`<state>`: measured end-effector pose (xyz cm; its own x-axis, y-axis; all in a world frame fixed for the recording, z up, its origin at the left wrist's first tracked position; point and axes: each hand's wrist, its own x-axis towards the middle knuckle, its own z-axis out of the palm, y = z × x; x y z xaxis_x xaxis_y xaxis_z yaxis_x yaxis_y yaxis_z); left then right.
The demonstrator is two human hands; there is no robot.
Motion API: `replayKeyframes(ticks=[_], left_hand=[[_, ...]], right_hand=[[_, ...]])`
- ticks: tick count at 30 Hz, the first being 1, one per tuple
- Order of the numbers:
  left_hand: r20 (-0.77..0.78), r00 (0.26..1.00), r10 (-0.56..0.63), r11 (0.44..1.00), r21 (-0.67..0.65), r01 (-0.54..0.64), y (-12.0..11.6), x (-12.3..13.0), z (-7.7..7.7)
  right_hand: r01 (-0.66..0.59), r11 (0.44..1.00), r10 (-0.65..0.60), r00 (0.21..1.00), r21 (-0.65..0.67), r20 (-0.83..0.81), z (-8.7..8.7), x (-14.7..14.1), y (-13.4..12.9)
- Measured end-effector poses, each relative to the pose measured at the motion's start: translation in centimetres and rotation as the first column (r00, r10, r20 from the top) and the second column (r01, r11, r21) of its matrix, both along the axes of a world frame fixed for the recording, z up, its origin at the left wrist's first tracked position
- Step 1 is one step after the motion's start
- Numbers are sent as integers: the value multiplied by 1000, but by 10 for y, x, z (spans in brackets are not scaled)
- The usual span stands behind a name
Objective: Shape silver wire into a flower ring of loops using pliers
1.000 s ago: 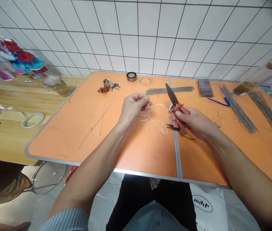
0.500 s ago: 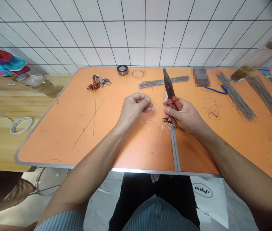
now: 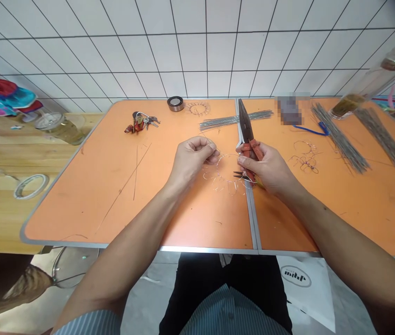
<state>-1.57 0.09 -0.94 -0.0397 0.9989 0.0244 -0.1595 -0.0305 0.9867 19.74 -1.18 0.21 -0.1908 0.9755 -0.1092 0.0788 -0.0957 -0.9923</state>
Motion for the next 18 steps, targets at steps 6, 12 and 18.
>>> replayKeyframes(ticks=[6, 12, 18], left_hand=[[15, 1000, 6, 1000, -3, -6, 3, -5, -1], [79, 994, 76, 997, 0, -76, 9, -14, 5], [152, 981, 125, 992, -3, -126, 11, -22, 11]], right_hand=[[-36, 998, 33, 997, -44, -64, -5, 6, 6], [-63, 998, 57, 981, 27, 183, -1, 22, 9], [-171, 974, 76, 865, 147, 496, -9, 29, 9]])
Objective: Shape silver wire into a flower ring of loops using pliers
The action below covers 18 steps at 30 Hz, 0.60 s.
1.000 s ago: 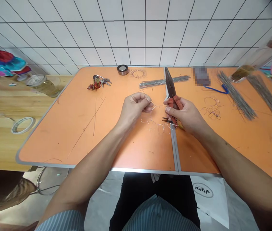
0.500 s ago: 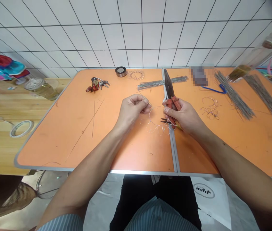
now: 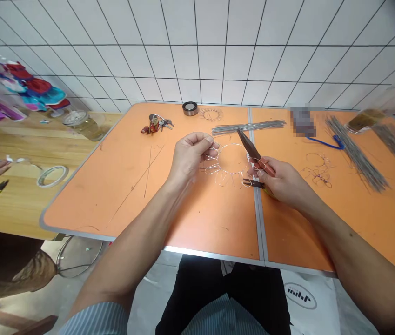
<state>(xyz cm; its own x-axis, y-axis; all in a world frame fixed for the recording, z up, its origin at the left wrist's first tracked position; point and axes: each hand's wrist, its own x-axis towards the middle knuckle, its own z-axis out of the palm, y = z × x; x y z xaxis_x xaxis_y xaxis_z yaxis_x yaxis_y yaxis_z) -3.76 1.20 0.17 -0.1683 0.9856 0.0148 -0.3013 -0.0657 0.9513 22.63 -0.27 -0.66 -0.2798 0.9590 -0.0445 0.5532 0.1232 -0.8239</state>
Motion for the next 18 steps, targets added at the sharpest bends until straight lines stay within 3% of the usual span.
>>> replayKeyframes(ticks=[7, 14, 18], left_hand=[[4, 996, 86, 996, -16, -86, -1, -4, 7], [22, 994, 108, 994, -5, -108, -3, 0, 8], [12, 993, 119, 993, 0, -119, -4, 2, 9]], right_hand=[[-73, 983, 13, 944, 170, 331, -2, -6, -14], [-127, 961, -5, 880, 246, 475, 0, -18, -21], [-135, 958, -3, 878, 253, 479, -2, -19, -21]])
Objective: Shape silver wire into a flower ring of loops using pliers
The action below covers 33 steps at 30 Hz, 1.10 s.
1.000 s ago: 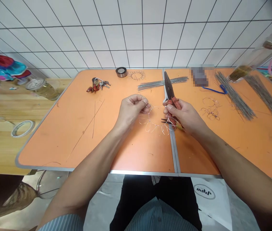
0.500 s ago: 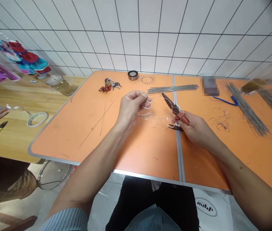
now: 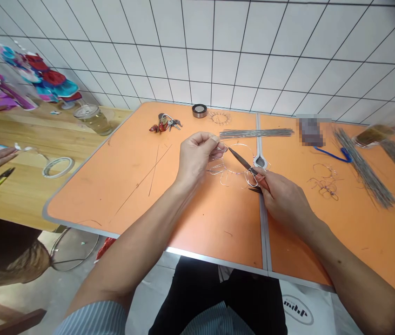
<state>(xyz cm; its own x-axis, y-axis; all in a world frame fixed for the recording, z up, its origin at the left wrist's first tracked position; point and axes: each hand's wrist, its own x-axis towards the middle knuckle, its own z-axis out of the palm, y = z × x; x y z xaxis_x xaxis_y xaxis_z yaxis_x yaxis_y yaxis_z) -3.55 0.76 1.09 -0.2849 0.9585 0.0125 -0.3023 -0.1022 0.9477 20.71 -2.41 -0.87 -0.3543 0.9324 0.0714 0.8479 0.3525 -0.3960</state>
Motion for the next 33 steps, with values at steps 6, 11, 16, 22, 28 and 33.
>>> replayKeyframes(ticks=[6, 11, 16, 22, 28, 33], left_hand=[[8, 1000, -8, 1000, -7, 8, 1, 0, -1], [24, 1000, -16, 1000, -8, 16, 1, 2, -2], [28, 1000, -8, 1000, -29, 9, 1, 4, 0], [20, 1000, -7, 999, -42, 8, 1, 5, 0], [42, 999, -8, 1000, -23, 9, 1, 5, -2], [40, 999, -7, 1000, -12, 8, 2, 5, -3]], right_hand=[[-29, 999, 30, 999, 30, -20, -5, 3, 2], [-41, 999, 43, 998, 29, -39, -6, 2, 1], [-61, 998, 62, 997, 18, -54, -6, 0, 1], [-73, 995, 77, 995, 68, -61, -8, 1, 1], [-88, 992, 92, 995, 96, -41, -9, 2, 1], [-88, 990, 94, 994, 107, -53, -11, 1, 1]])
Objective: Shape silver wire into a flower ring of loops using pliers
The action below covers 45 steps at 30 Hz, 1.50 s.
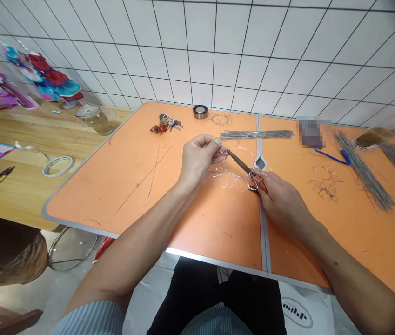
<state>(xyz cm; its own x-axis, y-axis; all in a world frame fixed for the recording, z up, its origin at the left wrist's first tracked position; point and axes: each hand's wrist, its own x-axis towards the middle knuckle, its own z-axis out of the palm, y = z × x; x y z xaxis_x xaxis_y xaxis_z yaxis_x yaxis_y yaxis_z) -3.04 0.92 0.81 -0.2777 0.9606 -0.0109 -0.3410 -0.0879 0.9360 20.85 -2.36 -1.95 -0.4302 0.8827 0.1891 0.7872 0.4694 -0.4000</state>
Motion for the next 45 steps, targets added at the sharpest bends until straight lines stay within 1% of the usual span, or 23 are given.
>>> replayKeyframes(ticks=[7, 16, 22, 27, 32, 39, 45], left_hand=[[-11, 1000, 7, 1000, -2, -8, 1, 0, 0], [-25, 1000, 11, 1000, 26, -10, 0, 0, -2], [-21, 1000, 19, 999, 35, -19, 0, 1, -2], [-15, 1000, 14, 999, 44, -13, -2, 1, 0], [-17, 1000, 18, 999, 34, -17, -2, 1, 0], [-29, 999, 15, 999, 31, -14, -2, 1, -1], [-32, 999, 10, 999, 30, -9, -3, 2, 0]], right_hand=[[-13, 999, 12, 1000, -40, -25, 3, -2, -2], [-36, 997, 32, 997, -66, -66, 1, -1, 1], [-13, 996, 8, 998, -92, -58, 2, -3, 0], [-18, 996, 10, 996, -87, -90, -1, -3, 0], [-19, 995, 11, 996, -93, -85, -3, -2, 1], [49, 989, -57, 997, -141, -55, -4, -3, 3], [18, 993, -26, 998, -116, -64, -2, -3, 4]])
